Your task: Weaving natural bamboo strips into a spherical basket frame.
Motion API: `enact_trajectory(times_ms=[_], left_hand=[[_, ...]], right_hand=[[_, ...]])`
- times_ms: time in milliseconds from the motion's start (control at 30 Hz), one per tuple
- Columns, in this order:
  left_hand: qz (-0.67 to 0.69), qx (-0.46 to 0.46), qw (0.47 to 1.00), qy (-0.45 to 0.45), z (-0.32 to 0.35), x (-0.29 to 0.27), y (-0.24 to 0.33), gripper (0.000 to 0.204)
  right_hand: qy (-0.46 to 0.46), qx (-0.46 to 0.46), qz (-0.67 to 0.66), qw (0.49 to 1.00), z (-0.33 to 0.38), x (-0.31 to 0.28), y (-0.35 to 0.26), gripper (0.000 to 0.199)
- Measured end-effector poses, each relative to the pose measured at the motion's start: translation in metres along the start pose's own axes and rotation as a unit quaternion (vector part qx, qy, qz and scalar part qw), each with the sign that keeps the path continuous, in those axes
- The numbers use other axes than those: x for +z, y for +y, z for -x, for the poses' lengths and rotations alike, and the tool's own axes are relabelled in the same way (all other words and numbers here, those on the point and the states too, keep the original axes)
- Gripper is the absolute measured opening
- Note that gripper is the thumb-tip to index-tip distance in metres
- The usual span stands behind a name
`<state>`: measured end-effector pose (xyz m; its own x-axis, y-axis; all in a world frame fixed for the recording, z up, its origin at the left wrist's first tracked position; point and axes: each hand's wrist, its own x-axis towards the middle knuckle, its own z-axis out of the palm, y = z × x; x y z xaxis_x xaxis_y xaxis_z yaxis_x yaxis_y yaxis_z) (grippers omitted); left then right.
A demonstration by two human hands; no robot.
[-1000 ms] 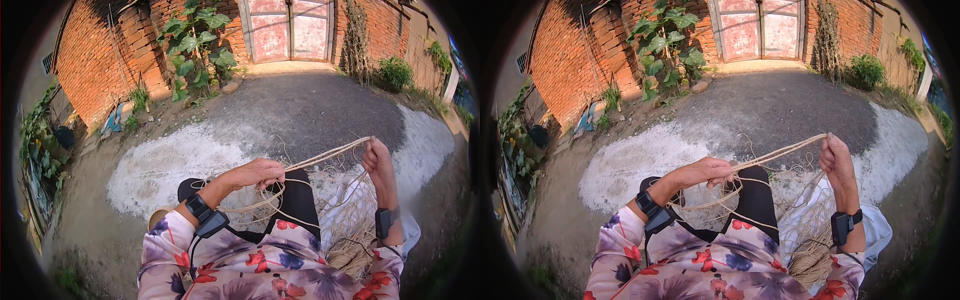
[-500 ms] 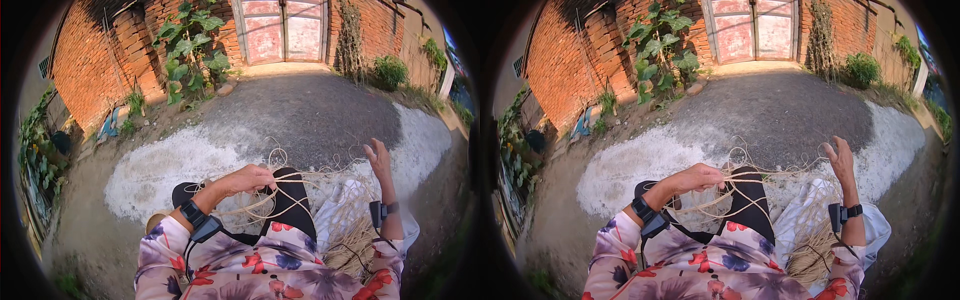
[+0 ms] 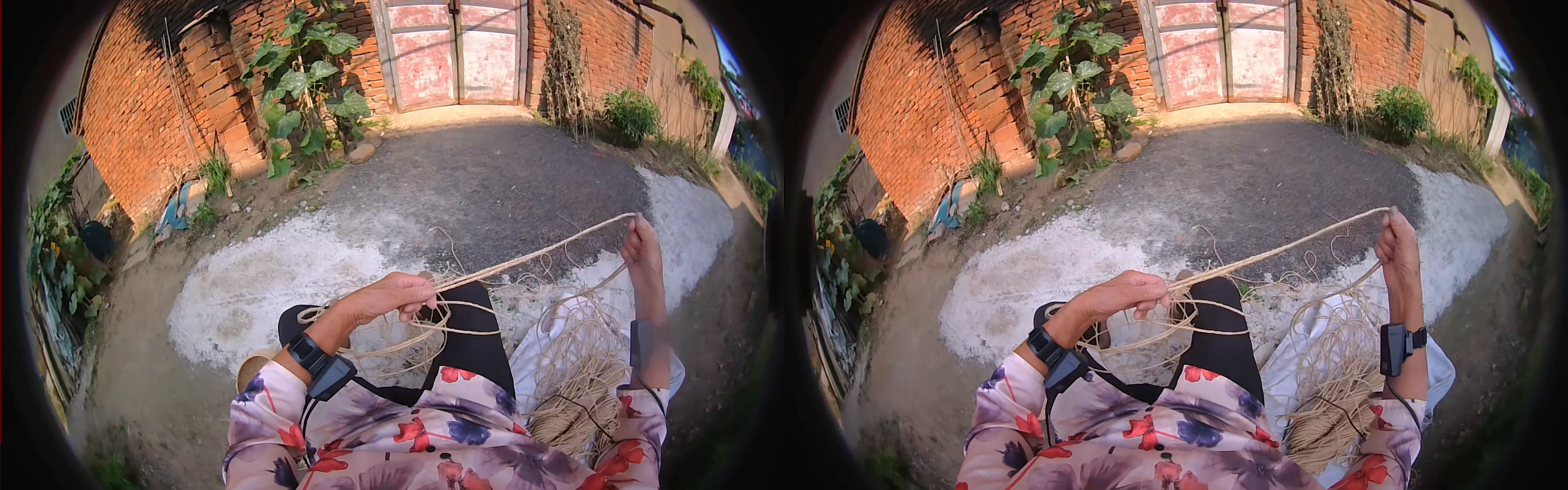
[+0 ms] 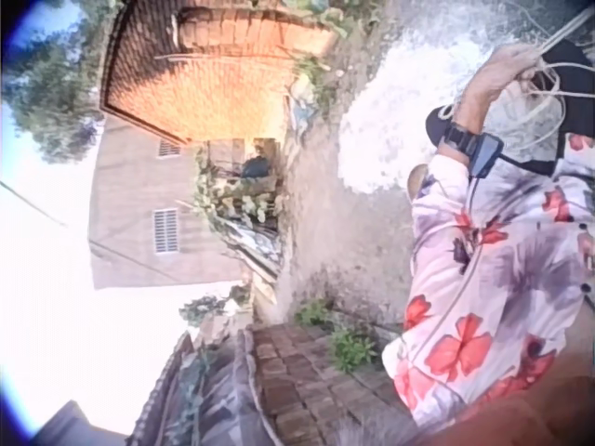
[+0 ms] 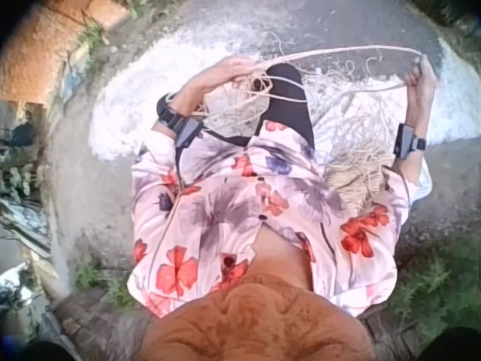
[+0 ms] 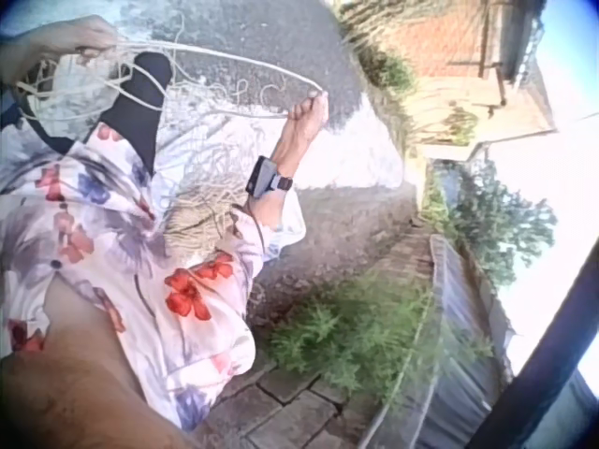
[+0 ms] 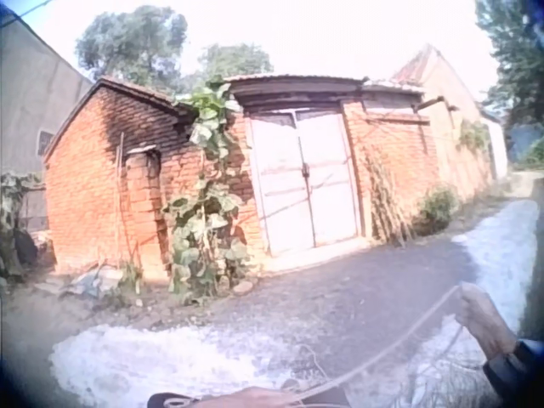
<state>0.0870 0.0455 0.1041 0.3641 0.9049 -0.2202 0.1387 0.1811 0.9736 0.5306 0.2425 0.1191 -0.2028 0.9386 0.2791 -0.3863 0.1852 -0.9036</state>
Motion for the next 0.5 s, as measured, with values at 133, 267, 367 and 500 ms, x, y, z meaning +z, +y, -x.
enact_trajectory(times_ms=[133,267,367,500], left_hand=[[-0.011,-0.002,1.0,0.001,0.011,-0.01,-0.008,0.035],[-0.048,0.003,0.999,0.009,0.01,-0.003,-0.002,0.034],[-0.046,0.0,0.999,-0.004,-0.002,0.01,0.011,0.033],[-0.09,-0.001,0.996,-0.001,-0.008,0.027,0.028,0.034]], right_hand=[[0.39,-0.01,0.212,0.896,-0.033,-0.119,-0.031,0.032],[0.14,-0.047,0.696,0.703,-0.012,-0.065,0.008,0.055],[-0.068,-0.217,0.506,0.832,0.024,0.059,0.039,0.052],[-0.327,-0.04,0.276,0.903,0.079,0.178,0.06,0.04]])
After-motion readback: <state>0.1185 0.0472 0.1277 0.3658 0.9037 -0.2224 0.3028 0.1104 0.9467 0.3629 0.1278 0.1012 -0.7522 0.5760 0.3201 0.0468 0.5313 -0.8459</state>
